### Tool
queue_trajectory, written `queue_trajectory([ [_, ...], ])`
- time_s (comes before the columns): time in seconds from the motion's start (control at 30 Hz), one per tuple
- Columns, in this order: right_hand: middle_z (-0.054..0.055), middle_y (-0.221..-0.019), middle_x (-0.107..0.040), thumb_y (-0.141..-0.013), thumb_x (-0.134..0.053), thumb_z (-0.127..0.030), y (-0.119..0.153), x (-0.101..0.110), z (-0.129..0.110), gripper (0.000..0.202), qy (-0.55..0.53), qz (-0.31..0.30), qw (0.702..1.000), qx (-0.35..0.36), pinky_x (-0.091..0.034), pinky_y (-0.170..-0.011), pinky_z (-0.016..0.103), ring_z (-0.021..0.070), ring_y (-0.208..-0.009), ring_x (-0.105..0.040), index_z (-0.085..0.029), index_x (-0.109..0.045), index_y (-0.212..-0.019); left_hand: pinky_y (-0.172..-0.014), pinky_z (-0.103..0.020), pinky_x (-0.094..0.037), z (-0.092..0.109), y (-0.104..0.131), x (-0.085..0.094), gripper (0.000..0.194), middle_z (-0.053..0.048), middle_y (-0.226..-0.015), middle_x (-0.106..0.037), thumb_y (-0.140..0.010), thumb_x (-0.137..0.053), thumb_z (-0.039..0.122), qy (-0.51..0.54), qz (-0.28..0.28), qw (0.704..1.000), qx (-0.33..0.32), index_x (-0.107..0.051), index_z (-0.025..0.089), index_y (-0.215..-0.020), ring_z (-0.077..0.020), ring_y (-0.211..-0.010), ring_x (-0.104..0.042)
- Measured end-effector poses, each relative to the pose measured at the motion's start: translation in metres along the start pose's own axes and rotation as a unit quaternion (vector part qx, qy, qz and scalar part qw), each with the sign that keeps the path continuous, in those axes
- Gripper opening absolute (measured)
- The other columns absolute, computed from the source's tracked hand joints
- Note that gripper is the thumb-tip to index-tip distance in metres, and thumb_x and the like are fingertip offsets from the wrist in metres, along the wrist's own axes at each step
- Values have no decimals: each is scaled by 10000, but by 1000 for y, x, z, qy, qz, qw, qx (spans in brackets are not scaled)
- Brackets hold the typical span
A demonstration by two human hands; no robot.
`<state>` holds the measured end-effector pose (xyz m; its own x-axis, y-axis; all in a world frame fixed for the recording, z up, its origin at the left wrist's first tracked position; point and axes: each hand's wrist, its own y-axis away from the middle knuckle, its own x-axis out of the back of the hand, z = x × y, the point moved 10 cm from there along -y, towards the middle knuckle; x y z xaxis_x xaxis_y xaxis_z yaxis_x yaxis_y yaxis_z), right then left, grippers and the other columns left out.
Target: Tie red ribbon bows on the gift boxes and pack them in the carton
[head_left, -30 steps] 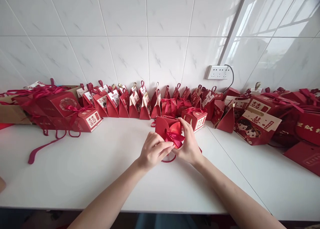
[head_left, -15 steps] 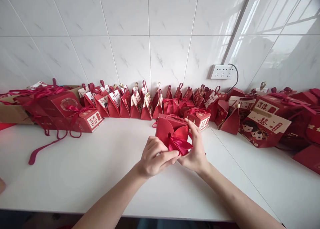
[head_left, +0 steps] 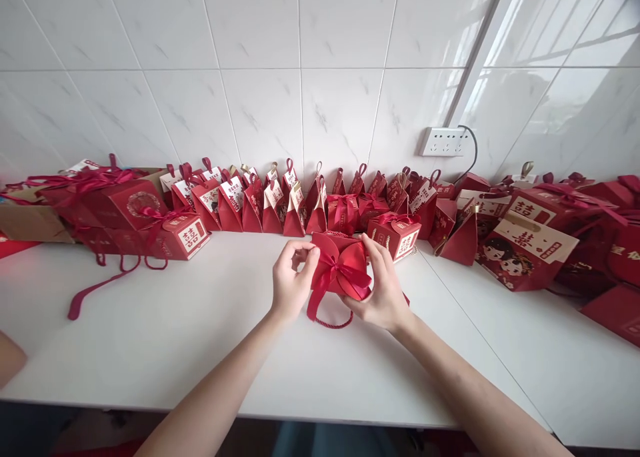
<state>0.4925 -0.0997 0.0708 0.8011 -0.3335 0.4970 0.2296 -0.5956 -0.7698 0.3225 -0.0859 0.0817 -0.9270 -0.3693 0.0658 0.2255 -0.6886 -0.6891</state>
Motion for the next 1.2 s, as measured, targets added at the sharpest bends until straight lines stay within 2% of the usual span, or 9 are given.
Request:
queue_trajectory([
  [0.2,141,-1328,-436,-618,-755,-329,3,-7,33,945,-83,-18,986,-142,-404,-1004,525,332,-1231,-434,-238,-263,-1420,-659,-284,-519,-56,3,-18,225,-49,-866,-638,-817,-530,388,87,-59,974,202,-570,186,-908,-162,-788,-623],
  [0.3,126,-1301,-504,-641,-751,-402,8,-9,57,902,-226,22,938,-261,-429,-981,513,322,-1204,-481,-234,-285,-1395,-670,-312,-525,-70,11,-30,318,-98,-1002,-635,-851,-437,434,114,-106,951,268,-580,169,-954,-209,-913,-623],
  [0.43,71,-1207,-615,-732,-664,-452,10,-20,72,601,-460,73,826,-318,-462,-950,472,294,-1140,-553,-252,-460,-1261,-805,-345,-506,-53,9,-31,363,-97,-1195,-563,-841,-465,456,105,-122,966,205,-585,194,-1062,-221,-1046,-572],
  [0.57,48,-1078,-692,-783,-535,-560,19,-47,73,453,-615,32,689,-382,-496,-907,471,287,-1086,-603,-252,-574,-1114,-824,-359,-498,-27,11,-34,505,-102,-1224,-547,-811,-542,441,117,-156,975,104,-444,225,-1257,-227,-1066,-549],
  [0.63,58,-1060,-700,-815,-452,-599,26,-59,66,482,-646,-18,646,-406,-508,-891,467,279,-1069,-617,-249,-580,-1120,-820,-350,-493,-17,14,-38,530,-106,-1203,-548,-809,-560,409,100,-185,976,53,-405,224,-1281,-219,-1043,-551],
  [0.7,70,-1055,-700,-832,-363,-640,30,-64,58,544,-656,-54,633,-408,-519,-875,456,273,-1060,-622,-241,-585,-1127,-795,-332,-491,-9,17,-42,523,-102,-1161,-546,-806,-576,381,68,-206,976,4,-402,225,-1274,-203,-992,-562],
  [0.97,94,-1071,-681,-849,-207,-677,30,-63,61,661,-580,-75,712,-388,-533,-843,465,282,-1040,-627,-216,-556,-1169,-751,-315,-501,-7,20,-43,557,-103,-1150,-513,-800,-596,369,40,-215,975,-46,-358,236,-1285,-184,-929,-576],
  [1.13,102,-1074,-661,-793,-511,-606,16,-18,78,568,-392,76,873,-279,-500,-899,487,298,-1031,-613,-221,-507,-1210,-962,-434,-408,-17,21,-44,668,-129,-1327,-447,-803,-512,551,90,-233,968,-21,-281,232,-1343,-261,-1154,-490],
  [1.2,108,-1073,-640,-758,-594,-565,10,-1,71,590,-304,93,923,-216,-497,-887,501,302,-1018,-607,-232,-473,-1230,-999,-454,-370,-25,21,-46,666,-125,-1383,-401,-807,-424,633,121,-239,963,11,-323,231,-1329,-285,-1222,-433],
])
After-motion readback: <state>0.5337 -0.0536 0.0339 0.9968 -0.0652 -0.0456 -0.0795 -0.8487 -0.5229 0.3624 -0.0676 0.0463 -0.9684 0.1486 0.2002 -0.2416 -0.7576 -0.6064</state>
